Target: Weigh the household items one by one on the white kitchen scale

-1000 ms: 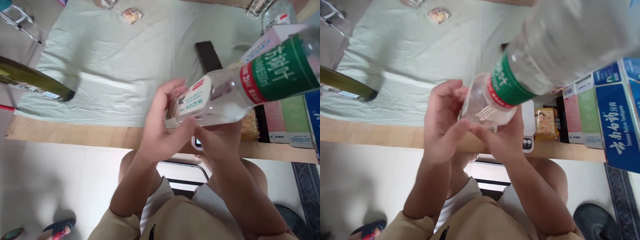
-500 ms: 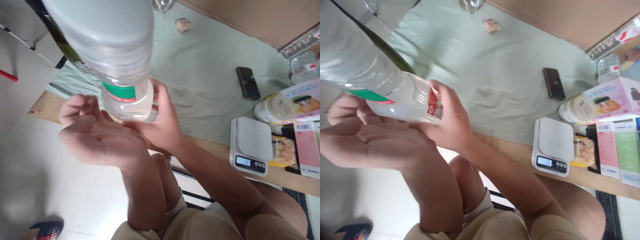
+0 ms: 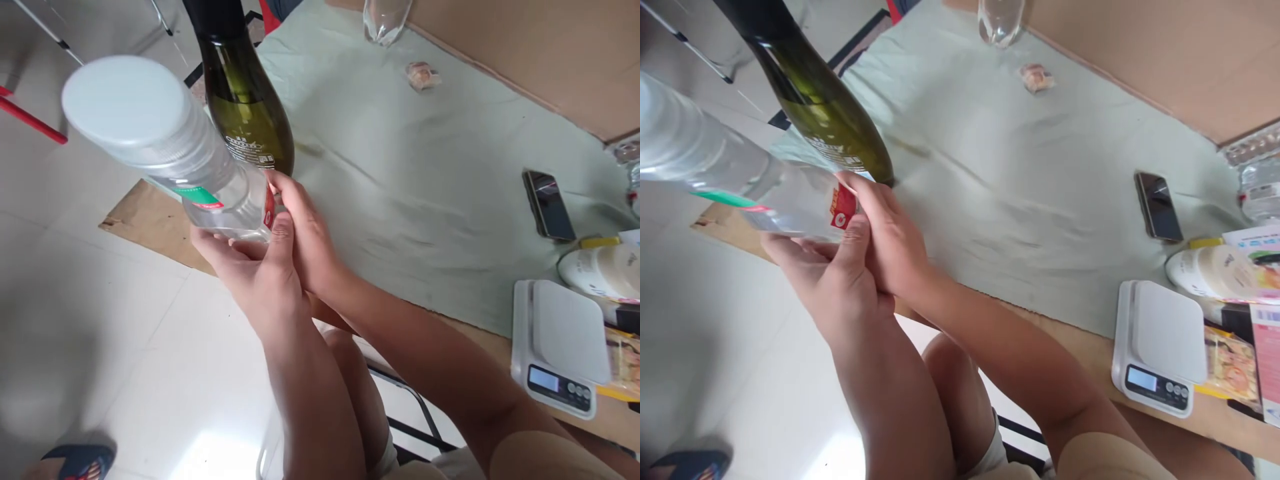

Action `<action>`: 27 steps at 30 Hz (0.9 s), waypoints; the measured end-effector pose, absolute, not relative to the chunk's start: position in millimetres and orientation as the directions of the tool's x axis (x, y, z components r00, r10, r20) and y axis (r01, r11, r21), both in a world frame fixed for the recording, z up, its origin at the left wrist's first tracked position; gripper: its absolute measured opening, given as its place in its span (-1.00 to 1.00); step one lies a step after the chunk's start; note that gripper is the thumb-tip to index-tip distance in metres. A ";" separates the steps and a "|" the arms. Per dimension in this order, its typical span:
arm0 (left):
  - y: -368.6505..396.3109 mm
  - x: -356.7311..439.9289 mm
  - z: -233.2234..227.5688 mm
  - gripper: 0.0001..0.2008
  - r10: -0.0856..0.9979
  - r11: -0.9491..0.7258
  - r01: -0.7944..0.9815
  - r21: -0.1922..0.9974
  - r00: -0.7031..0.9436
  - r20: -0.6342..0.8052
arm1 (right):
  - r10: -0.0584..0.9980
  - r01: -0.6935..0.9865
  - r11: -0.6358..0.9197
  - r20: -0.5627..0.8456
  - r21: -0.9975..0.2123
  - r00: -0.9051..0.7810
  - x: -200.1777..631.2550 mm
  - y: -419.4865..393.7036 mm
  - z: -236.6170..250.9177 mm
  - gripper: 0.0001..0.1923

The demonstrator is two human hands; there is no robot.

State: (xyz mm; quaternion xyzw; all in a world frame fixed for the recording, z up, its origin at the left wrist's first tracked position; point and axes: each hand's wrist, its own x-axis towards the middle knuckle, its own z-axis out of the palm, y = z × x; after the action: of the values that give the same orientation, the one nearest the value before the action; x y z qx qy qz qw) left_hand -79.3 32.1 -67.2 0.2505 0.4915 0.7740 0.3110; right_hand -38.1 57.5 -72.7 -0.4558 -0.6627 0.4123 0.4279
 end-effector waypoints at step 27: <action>83.8 -135.0 -105.0 -0.37 0.766 -0.541 -0.127 0.831 -0.482 0.425 | 0.980 0.327 0.173 0.129 -0.929 -0.151 5.3 106.8 -114.2 -0.35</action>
State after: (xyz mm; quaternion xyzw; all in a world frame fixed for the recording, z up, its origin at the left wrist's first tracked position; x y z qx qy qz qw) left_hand -135.0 83.8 -105.0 0.4187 0.3816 0.7716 0.2892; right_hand 5.3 106.8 -114.2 -0.5058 -0.6463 0.3973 0.4107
